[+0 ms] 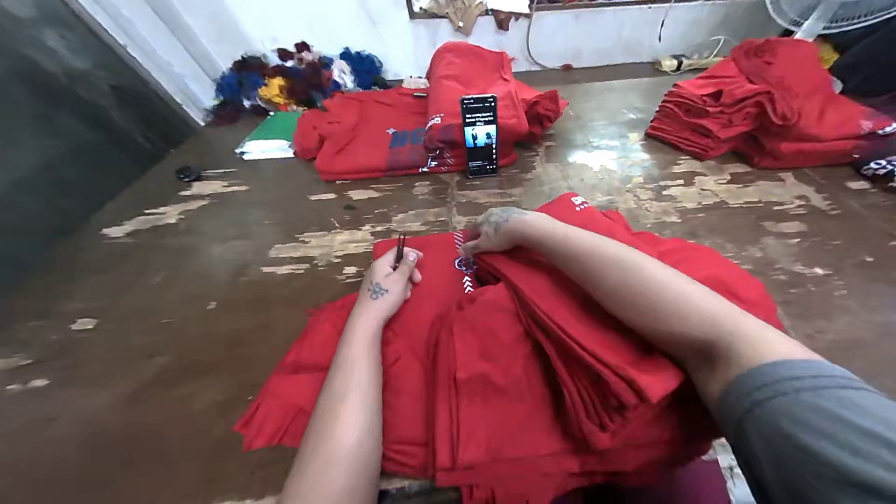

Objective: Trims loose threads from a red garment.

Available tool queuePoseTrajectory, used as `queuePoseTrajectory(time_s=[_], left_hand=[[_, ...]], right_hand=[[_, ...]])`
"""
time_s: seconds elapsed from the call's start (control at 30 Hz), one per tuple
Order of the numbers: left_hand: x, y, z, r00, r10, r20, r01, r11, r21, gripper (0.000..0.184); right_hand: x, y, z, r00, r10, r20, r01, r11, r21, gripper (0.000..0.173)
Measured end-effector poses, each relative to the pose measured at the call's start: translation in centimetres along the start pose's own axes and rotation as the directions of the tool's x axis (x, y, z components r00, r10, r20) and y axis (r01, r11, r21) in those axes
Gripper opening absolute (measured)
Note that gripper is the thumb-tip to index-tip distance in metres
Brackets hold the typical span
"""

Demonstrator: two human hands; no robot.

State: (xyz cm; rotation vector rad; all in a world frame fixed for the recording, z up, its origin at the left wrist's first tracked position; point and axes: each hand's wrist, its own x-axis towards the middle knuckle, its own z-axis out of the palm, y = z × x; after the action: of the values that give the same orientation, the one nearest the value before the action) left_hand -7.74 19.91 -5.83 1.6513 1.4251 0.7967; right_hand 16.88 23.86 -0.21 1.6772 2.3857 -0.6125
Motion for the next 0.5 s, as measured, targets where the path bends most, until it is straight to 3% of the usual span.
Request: queuePoseTrajectory(time_s=[0.07,0.1,0.2,0.3,0.37,0.43,0.5], left_hand=[[0.2,-0.2,0.0,1.000,-0.002,0.014,0.002,1.000,-0.013,0.030],[0.2,-0.1,0.1,1.000,-0.005,0.019,0.005,1.000,-0.015,0.030],[-0.4,0.6,0.3,0.999,0.038,-0.002,-0.038,0.999,-0.013,0.031],[-1.9,3.5,2.2,0.981,0.192,-0.039,-0.196,0.960,-0.199,0.032],[-2.6,6.4,3.6,0.947,0.308,0.087,-0.245,0.873,-0.421,0.036],[-3.0,8.6,4.7,0.883,0.382,0.274,-0.184,0.816,-0.548,0.037],[-3.9,9.1,5.7,0.843,0.399,0.362,-0.216,0.866,-0.452,0.029]], right_hand=[[-0.9,1.5,0.9,0.958,-0.102,-0.268,0.131,0.987,0.090,0.058],[-1.9,2.0,0.9,0.900,-0.137,-0.414,0.219,0.963,0.157,0.056],[-5.3,2.0,-1.4,0.636,-0.195,-0.747,0.497,0.843,0.204,0.048],[-7.4,1.7,-2.9,0.415,-0.208,-0.886,0.677,0.721,0.148,0.047],[-8.7,1.3,-3.4,0.321,-0.222,-0.921,0.727,0.681,0.089,0.046],[-9.9,0.8,-4.2,0.264,-0.247,-0.932,0.736,0.676,0.029,0.045],[-10.6,0.3,-4.9,0.200,-0.262,-0.944,0.744,0.667,-0.027,0.045]])
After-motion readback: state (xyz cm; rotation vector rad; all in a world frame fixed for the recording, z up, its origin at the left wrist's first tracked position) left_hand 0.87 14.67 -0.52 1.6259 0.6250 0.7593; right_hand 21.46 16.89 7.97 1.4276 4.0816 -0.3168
